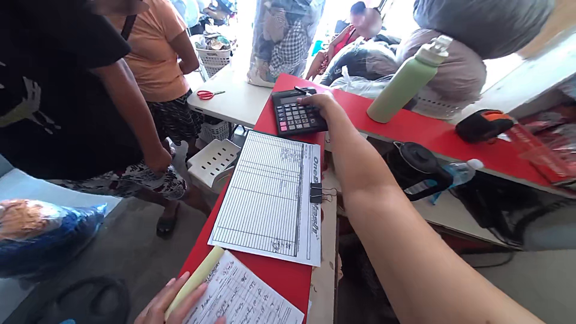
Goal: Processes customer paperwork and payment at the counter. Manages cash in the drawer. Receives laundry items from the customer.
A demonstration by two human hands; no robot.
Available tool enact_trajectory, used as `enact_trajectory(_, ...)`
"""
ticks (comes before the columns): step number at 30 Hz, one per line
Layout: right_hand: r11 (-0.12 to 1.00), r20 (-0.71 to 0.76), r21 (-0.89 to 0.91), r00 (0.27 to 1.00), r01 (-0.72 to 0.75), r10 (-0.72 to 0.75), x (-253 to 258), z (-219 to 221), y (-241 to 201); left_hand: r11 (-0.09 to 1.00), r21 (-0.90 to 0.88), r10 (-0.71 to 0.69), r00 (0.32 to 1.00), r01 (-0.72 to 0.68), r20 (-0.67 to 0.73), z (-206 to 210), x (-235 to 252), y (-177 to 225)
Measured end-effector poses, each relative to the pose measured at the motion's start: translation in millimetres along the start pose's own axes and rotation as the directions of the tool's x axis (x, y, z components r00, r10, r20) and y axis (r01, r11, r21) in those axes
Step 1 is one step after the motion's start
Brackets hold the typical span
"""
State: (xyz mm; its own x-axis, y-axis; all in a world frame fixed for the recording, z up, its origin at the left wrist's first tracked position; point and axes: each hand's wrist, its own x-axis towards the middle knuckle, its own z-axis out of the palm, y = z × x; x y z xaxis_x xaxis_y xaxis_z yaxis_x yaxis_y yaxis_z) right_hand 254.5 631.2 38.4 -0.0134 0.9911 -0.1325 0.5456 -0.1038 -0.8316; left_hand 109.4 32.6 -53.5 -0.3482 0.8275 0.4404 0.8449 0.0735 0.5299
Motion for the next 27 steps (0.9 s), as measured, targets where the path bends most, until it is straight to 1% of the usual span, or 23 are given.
enact_trajectory(2, 0.992, -0.085, 0.108, 0.995, 0.069, -0.06, -16, -14, -8, 1.0, -0.001, 0.0, 1.0, 0.0, -0.006, 0, -1, 1)
enact_trajectory(4, 0.97, -0.188, 0.093, 0.961, 0.222, -0.202, -43, -33, -21, 1.0, 0.008, -0.005, 1.0, 0.005, -0.003, -1, -1, 2)
enact_trajectory(6, 0.926, -0.216, 0.107, 0.918, 0.362, -0.334, -79, -46, -28, 1.0, 0.018, -0.006, 1.0, 0.006, -0.006, -2, -1, 2)
enact_trajectory(7, 0.904, -0.179, 0.145, 0.909, 0.403, -0.376, -104, -48, -29, 1.0, 0.022, -0.004, 1.0, 0.004, -0.016, -1, -2, 2)
enact_trajectory(8, 0.884, -0.114, 0.194, 0.904, 0.426, -0.411, -132, -46, -28, 1.0, 0.028, -0.001, 1.0, 0.002, -0.027, -1, -2, 2)
enact_trajectory(10, 0.859, 0.05, 0.289, 0.889, 0.423, -0.455, -187, -31, -18, 0.999, 0.048, 0.001, 0.999, 0.001, -0.052, 1, -2, 2)
enact_trajectory(11, 0.858, 0.134, 0.299, 0.872, 0.417, -0.47, -211, -20, -10, 0.999, 0.054, 0.0, 0.998, 0.004, -0.067, 2, -2, 2)
enact_trajectory(13, 0.876, 0.248, 0.265, 0.849, 0.404, -0.467, -246, 5, 8, 0.998, 0.065, 0.001, 0.996, 0.004, -0.088, 3, -2, 3)
enact_trajectory(15, 0.898, 0.306, 0.198, 0.846, 0.393, -0.437, -265, 25, 27, 0.997, 0.074, 0.003, 0.994, 0.004, -0.105, 5, -2, 3)
enact_trajectory(16, 0.905, 0.32, 0.155, 0.846, 0.397, -0.426, -271, 31, 34, 0.997, 0.077, 0.006, 0.994, 0.003, -0.111, 5, -2, 3)
enact_trajectory(18, 0.871, 0.292, 0.007, 0.833, 0.49, -0.471, -279, 36, 42, 0.997, 0.075, 0.006, 0.993, 0.003, -0.117, 6, -2, 2)
enact_trajectory(19, 0.818, 0.249, -0.079, 0.806, 0.57, -0.537, -284, 35, 44, 0.997, 0.072, 0.006, 0.993, 0.002, -0.12, 6, -2, 2)
enact_trajectory(20, 0.729, 0.191, -0.163, 0.746, 0.665, -0.637, -288, 34, 46, 0.997, 0.071, 0.008, 0.992, 0.001, -0.123, 6, -2, 2)
enact_trajectory(21, 0.612, 0.147, -0.246, 0.653, 0.752, -0.743, -293, 30, 48, 0.997, 0.073, 0.01, 0.992, -0.001, -0.125, 6, -2, 2)
enact_trajectory(22, 0.513, 0.121, -0.306, 0.567, 0.802, -0.815, -298, 25, 49, 0.997, 0.074, 0.014, 0.992, -0.005, -0.127, 6, -2, 2)
enact_trajectory(23, 0.448, 0.109, -0.34, 0.507, 0.827, -0.855, -304, 20, 50, 0.997, 0.072, 0.016, 0.992, -0.007, -0.127, 7, -2, 2)
enact_trajectory(25, 0.364, 0.119, -0.316, 0.417, 0.876, -0.901, -325, 7, 56, 0.998, 0.068, 0.009, 0.993, 0.0, -0.122, 7, -2, 2)
enact_trajectory(27, 0.32, 0.148, -0.183, 0.347, 0.93, -0.926, -352, 0, 76, 0.998, 0.068, 0.007, 0.992, 0.001, -0.122, 7, -1, 1)
